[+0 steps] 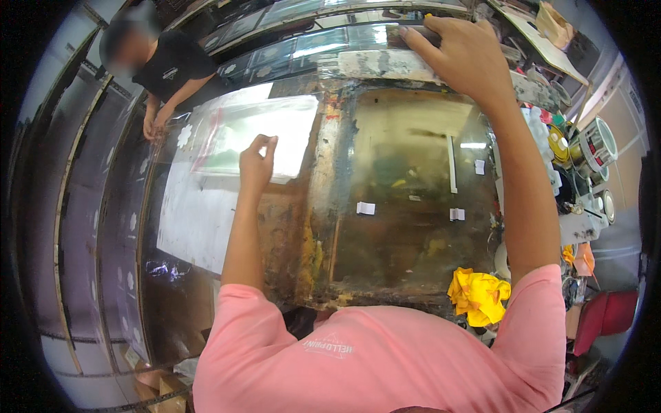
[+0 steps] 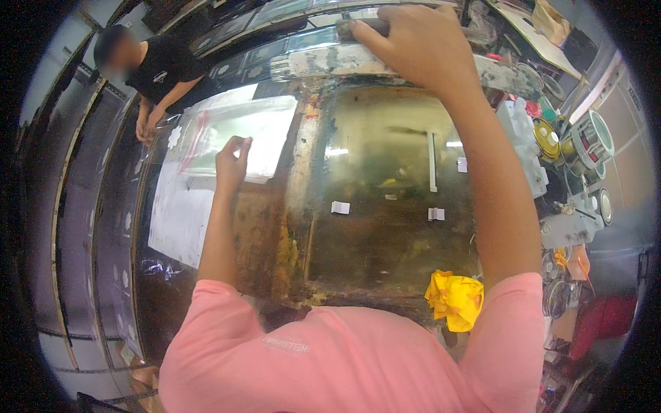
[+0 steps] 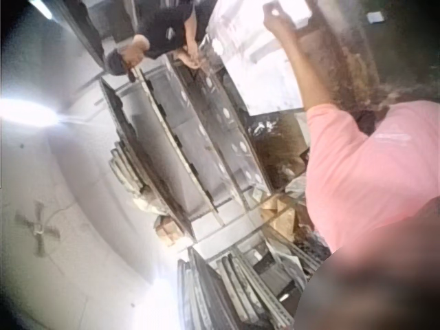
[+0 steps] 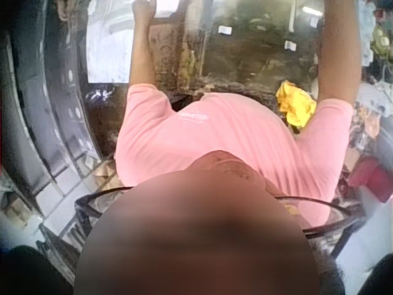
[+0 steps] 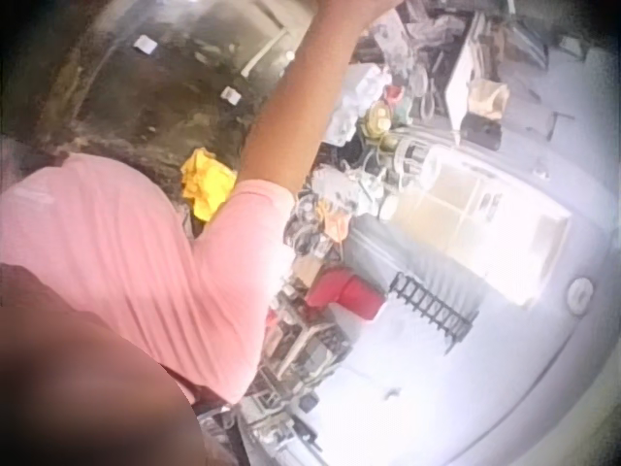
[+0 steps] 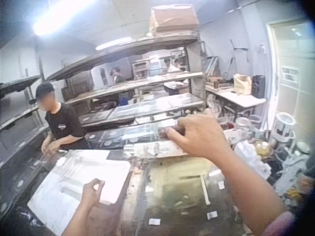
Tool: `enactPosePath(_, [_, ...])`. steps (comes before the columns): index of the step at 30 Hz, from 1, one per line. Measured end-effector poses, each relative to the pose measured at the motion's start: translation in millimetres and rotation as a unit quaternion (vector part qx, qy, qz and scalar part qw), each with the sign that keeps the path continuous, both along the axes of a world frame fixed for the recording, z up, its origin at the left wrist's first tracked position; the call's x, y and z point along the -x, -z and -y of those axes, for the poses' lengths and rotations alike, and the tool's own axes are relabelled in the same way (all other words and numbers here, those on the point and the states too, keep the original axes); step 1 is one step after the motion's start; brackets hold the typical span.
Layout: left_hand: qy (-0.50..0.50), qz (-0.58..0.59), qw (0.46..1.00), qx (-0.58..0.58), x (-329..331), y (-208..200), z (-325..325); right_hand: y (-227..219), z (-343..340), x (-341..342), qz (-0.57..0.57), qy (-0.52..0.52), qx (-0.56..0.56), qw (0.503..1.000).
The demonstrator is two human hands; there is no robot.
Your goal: The person repeatedly applies white ink onto a screen-printing frame using a squeegee, then lifts the frame to reveal a flower-shaped stencil. The process is repeated multiple times in a workshop setting.
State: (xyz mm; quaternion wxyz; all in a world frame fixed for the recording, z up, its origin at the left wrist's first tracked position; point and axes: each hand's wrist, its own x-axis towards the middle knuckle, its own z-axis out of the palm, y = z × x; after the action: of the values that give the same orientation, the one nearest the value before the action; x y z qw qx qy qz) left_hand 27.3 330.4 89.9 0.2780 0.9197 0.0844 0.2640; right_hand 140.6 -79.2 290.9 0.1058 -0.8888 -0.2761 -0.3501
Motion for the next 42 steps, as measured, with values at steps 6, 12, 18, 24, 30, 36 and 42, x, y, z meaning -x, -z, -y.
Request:
enactPosePath(6, [0.114, -0.037, 0.992, -0.046, 12, 13, 154, -4, -1, -1, 0.018, -0.008, -0.023, 1.0])
enactPosePath(12, [0.245, -0.075, 0.943, -0.211, 15, 61, 247, -1, -2, 5, 0.009, -0.023, -0.04, 0.999])
enactPosePath(18, [0.295, -0.151, 0.921, -0.203, 19, 81, 287, -13, -4, 2, -0.047, 0.009, -0.022, 0.999])
enactPosePath(24, [0.307, -0.15, 0.918, -0.199, 36, 87, 300, -10, -1, -6, -0.005, -0.018, -0.02, 1.0])
enactPosePath(30, [0.352, -0.117, 0.914, -0.166, 51, 95, 296, -7, -2, -10, 0.024, -0.006, -0.024, 0.999])
enactPosePath(36, [0.358, -0.073, 0.92, -0.142, 56, 96, 298, -11, -2, -14, -0.026, -0.014, -0.013, 0.999])
enactPosePath(42, [0.376, -0.047, 0.914, -0.147, 55, 96, 301, -12, -4, -8, -0.03, 0.01, -0.014, 0.999])
